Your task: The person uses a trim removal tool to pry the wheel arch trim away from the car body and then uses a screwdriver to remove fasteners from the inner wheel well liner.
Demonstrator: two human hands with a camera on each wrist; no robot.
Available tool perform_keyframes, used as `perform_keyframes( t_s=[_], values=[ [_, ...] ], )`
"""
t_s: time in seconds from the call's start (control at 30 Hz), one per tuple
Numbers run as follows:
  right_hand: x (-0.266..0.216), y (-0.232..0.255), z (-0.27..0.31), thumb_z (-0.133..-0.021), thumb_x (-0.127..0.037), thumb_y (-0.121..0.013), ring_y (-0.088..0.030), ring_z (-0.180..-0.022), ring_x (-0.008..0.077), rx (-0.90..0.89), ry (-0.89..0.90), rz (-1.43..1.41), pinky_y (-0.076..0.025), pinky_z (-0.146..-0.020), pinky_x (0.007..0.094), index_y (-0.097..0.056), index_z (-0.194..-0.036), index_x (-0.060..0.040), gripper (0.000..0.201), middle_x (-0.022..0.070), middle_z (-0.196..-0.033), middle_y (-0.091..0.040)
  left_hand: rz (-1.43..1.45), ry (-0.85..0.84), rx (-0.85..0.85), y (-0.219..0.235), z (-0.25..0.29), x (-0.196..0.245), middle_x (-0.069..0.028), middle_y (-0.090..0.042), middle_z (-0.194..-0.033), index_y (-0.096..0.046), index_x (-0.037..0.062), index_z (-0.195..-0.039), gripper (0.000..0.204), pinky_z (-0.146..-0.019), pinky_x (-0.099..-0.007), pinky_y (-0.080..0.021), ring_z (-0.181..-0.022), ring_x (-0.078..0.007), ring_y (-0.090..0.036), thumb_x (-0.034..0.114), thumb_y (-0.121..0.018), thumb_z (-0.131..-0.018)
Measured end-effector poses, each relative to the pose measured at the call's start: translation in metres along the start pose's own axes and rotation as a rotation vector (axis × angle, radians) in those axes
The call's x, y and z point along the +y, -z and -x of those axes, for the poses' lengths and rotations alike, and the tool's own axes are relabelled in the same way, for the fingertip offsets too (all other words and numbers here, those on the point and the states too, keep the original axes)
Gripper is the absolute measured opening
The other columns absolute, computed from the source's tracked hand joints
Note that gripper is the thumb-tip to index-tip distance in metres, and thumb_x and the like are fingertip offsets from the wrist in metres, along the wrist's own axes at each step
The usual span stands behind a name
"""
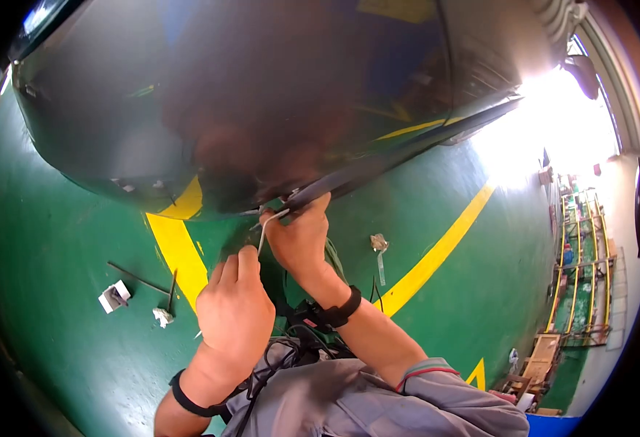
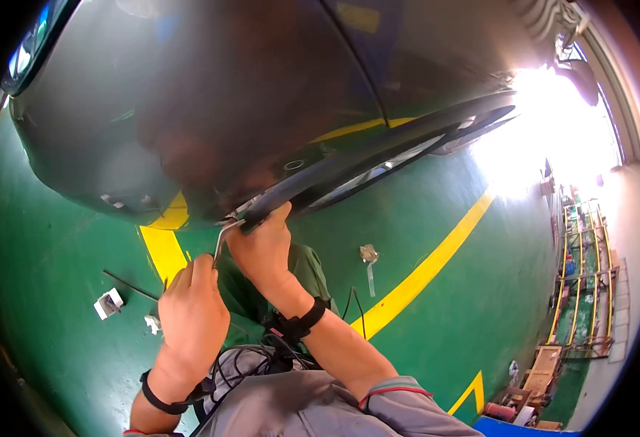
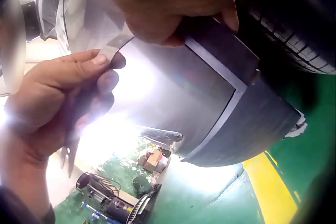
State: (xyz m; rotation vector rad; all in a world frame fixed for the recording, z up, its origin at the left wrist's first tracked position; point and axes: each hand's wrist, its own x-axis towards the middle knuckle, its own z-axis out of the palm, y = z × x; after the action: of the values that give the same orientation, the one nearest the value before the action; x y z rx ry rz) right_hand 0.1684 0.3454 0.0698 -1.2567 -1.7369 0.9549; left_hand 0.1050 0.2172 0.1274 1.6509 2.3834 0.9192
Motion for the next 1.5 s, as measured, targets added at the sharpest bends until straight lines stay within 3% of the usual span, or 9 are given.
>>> perform_keyframes(
  t_s=[0.27,0.5,0.57,0.87,0.97,1.03,1.13,1.27,1.5],
  values=[
    [-0.019,0.017,-0.002,-0.077,-0.012,-0.084,-0.07,-0.088,0.0222,-0.006,0.002,0.08,-0.056,-0.077,0.0325,-0.042,-0.111,0.0026,0.056,0.012,-0.092,-0.069,0.403,-0.024,0.197,-0.029,-0.006,0.007,-0.0189,-0.061,-0.092,-0.056,-0.0009,-0.096,0.012,-0.062,-0.0425,-0.05,-0.074,-0.0396,-0.06,0.0,-0.066,-0.09],
    [-0.019,0.027,-0.018,-0.079,-0.011,-0.083,-0.072,-0.076,0.0192,-0.058,0.001,0.002,-0.057,-0.071,0.0293,-0.041,-0.108,0.0045,0.054,0.0102,-0.084,-0.073,0.5,0.105,0.205,-0.041,-0.008,0.004,-0.0206,-0.064,-0.111,-0.059,-0.0008,-0.116,0.032,-0.064,-0.0398,-0.055,-0.079,-0.0367,-0.067,-0.001,-0.065,-0.085],
    [-0.018,0.026,-0.018,-0.073,-0.02,-0.087,-0.071,-0.083,0.033,-0.023,-0.041,-0.114,-0.055,-0.076,0.039,-0.045,-0.107,0.0029,0.058,0.0153,-0.088,-0.07,0.491,0.072,0.241,-0.052,-0.007,-0.007,-0.0214,-0.064,-0.114,-0.058,-0.0011,-0.119,0.036,-0.064,-0.0386,-0.055,-0.079,-0.0364,-0.067,-0.002,-0.064,-0.083],
    [-0.029,0.034,-0.013,-0.078,-0.015,-0.08,-0.071,-0.081,0.0229,-0.048,-0.008,-0.027,-0.055,-0.075,0.0354,-0.046,-0.108,0.0027,0.049,0.0126,-0.091,-0.07,0.671,0.059,0.33,-0.099,-0.017,-0.025,-0.023,-0.065,-0.122,-0.056,-0.0013,-0.131,0.053,-0.069,-0.0351,-0.057,-0.086,-0.0286,-0.071,-0.007,-0.063,-0.078],
    [-0.019,0.032,-0.016,-0.077,-0.016,-0.08,-0.071,-0.08,0.0234,-0.046,0.018,-0.02,-0.055,-0.074,0.0358,-0.046,-0.109,0.0026,0.05,0.0124,-0.092,-0.069,0.802,0.133,0.31,-0.104,-0.019,-0.02,-0.0195,-0.069,-0.106,-0.058,-0.001,-0.128,0.049,-0.066,-0.0339,-0.057,-0.078,-0.0203,-0.07,-0.006,-0.063,-0.08],
    [-0.016,0.031,-0.016,-0.077,-0.015,-0.08,-0.071,-0.08,0.0233,-0.035,0.043,0.022,-0.055,-0.074,0.0356,-0.046,-0.11,0.0027,0.051,0.0127,-0.093,-0.069,1.096,0.396,0.161,-0.105,-0.018,-0.019,-0.0107,-0.067,-0.081,-0.063,0.0001,-0.119,0.036,-0.062,-0.03,-0.054,-0.065,-0.0114,-0.064,-0.002,-0.067,-0.083],
    [-0.016,0.031,-0.013,-0.076,-0.016,-0.081,-0.07,-0.08,0.0228,-0.033,0.042,-0.005,-0.055,-0.073,0.0353,-0.046,-0.111,0.0036,0.053,0.014,-0.094,-0.069,0.939,0.353,0.233,-0.11,-0.021,-0.024,-0.0035,-0.057,-0.063,-0.067,0.0018,-0.106,0.023,-0.056,-0.0265,-0.047,-0.055,-0.0084,-0.051,0.003,-0.072,-0.084],
    [-0.049,0.044,-0.01,-0.077,-0.022,-0.087,-0.07,-0.086,0.02,-0.002,-0.011,-0.095,-0.057,-0.076,0.0319,-0.044,-0.113,0.0066,0.063,0.0162,-0.101,-0.068,0.896,0.344,0.284,-0.102,-0.023,-0.02,-0.0027,-0.053,-0.06,-0.067,0.0032,-0.095,0.013,-0.052,-0.026,-0.042,-0.052,-0.0081,-0.043,0.006,-0.074,-0.084],
    [-0.035,0.053,-0.023,-0.083,-0.019,-0.082,-0.069,-0.079,0.0153,-0.025,0.052,0.235,-0.054,-0.073,0.0293,-0.053,-0.106,0.0018,0.043,0.009,-0.088,-0.075,0.884,0.306,0.29,-0.096,-0.02,-0.023,-0.0046,-0.052,-0.056,-0.065,0.0028,-0.084,0.007,-0.049,-0.0283,-0.041,-0.048,-0.0104,-0.045,0.004,-0.072,-0.085]
  ],
)
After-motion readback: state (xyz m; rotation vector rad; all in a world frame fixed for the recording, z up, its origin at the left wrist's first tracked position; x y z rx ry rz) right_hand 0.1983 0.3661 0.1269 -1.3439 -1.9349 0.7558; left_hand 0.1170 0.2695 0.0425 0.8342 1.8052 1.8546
